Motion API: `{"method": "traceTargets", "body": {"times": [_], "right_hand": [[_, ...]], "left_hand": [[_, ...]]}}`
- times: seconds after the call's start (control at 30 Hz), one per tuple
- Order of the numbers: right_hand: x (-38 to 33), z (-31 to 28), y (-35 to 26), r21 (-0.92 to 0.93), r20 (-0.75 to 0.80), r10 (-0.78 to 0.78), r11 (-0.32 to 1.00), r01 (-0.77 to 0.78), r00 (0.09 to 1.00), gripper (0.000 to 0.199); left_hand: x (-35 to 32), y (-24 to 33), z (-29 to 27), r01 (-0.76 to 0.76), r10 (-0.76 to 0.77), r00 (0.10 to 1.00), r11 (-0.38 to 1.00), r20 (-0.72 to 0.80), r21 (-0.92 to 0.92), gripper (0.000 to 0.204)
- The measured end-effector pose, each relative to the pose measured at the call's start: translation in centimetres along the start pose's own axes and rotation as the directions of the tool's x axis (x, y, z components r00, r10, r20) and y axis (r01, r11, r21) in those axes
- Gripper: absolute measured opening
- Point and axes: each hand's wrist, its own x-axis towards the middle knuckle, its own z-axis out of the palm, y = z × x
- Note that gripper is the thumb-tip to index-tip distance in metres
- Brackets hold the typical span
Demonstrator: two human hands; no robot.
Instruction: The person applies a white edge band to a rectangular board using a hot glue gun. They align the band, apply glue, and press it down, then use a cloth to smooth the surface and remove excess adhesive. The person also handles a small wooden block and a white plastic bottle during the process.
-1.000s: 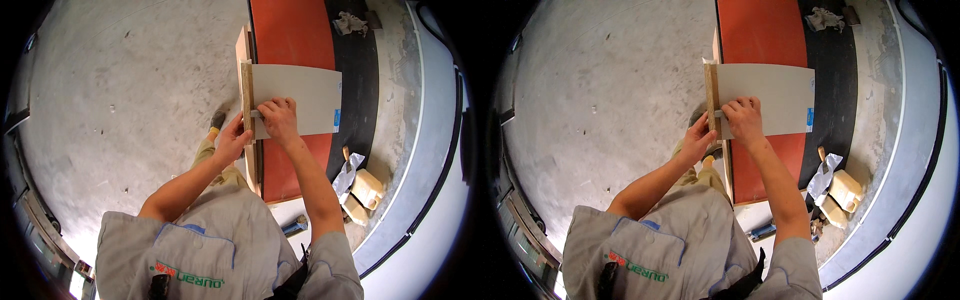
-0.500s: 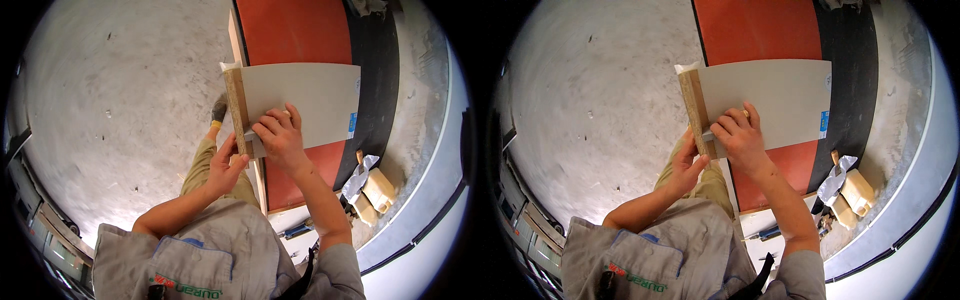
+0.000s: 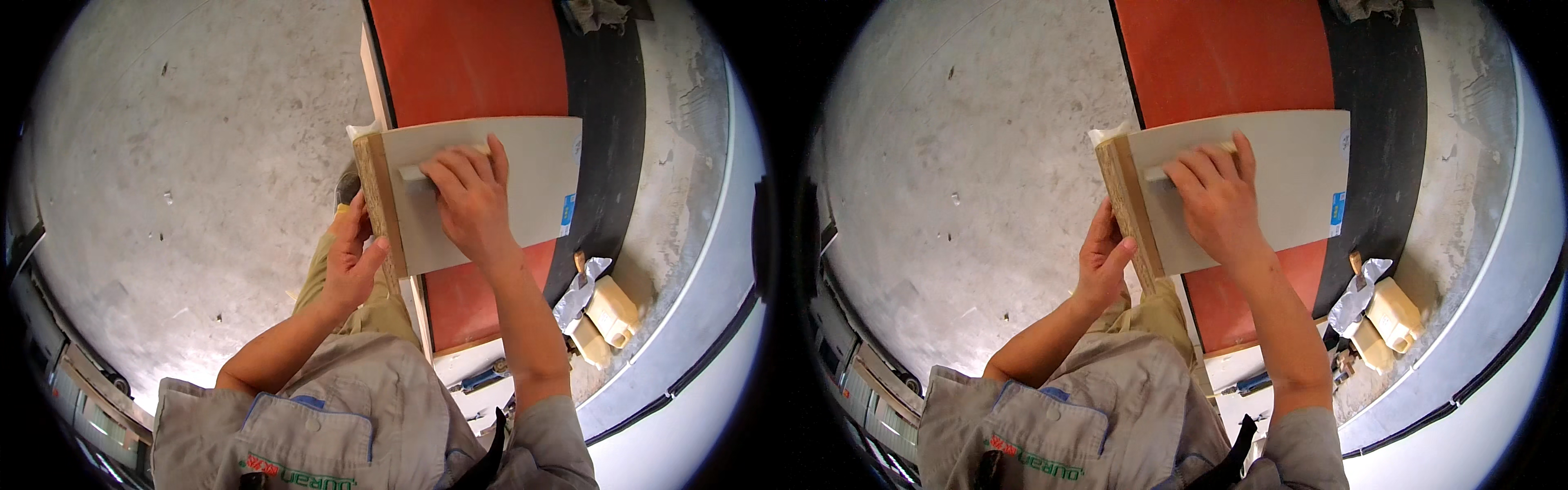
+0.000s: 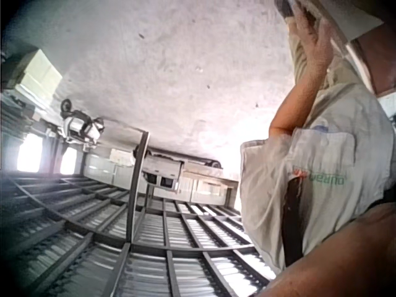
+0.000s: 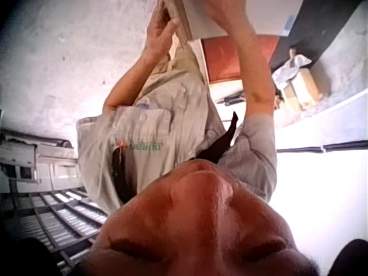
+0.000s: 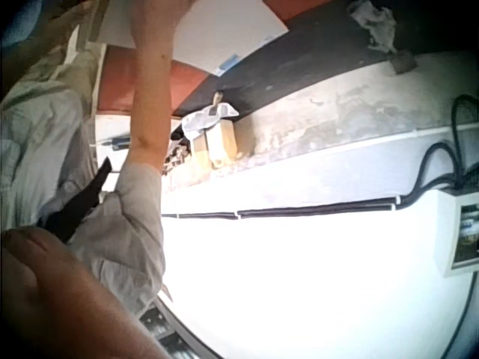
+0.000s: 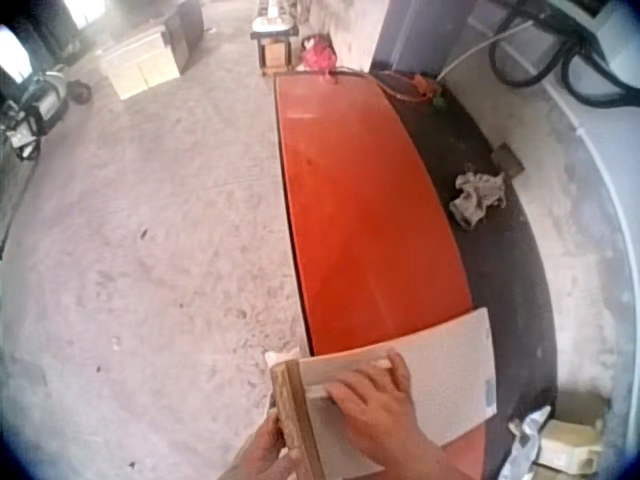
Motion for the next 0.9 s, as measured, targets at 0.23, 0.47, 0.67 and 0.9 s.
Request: {"method": "traceTargets", "body": {"times": [0.23, 0.47, 0.67, 0.9], "right_hand": [[3.3, 1.6, -1.1, 0.004, -0.01, -0.061, 0.998, 0.061, 0.998, 0.037], [3.3, 1.5, -1.4, 0.009, 0.028, -0.064, 0.998, 0.064, 0.998, 0.031], [2.8, 1.4, -1.3, 0.072, -0.027, -0.06, 0.995, 0.062, 0.998, 0.032], [-1.9, 1.7, -3.2, -0.106, -0.097, 0.166, 0.979, -0.176, 0.981, 0.023]], "left_hand": [[0.6, 0.1, 0.2, -0.054, 0.053, 0.998, 0.995, 0.017, 0.088, 0.078], [0.7, 0.8, 0.0, -0.033, 0.031, 0.999, 0.991, 0.019, 0.133, 0.078], [0.6, -0.4, -0.6, -0.067, 0.065, 0.998, 0.976, 0.018, 0.208, 0.076], [0.8, -1.8, -1.2, -0.038, 0.034, 0.998, 0.997, 0.052, 0.069, 0.054]]}}
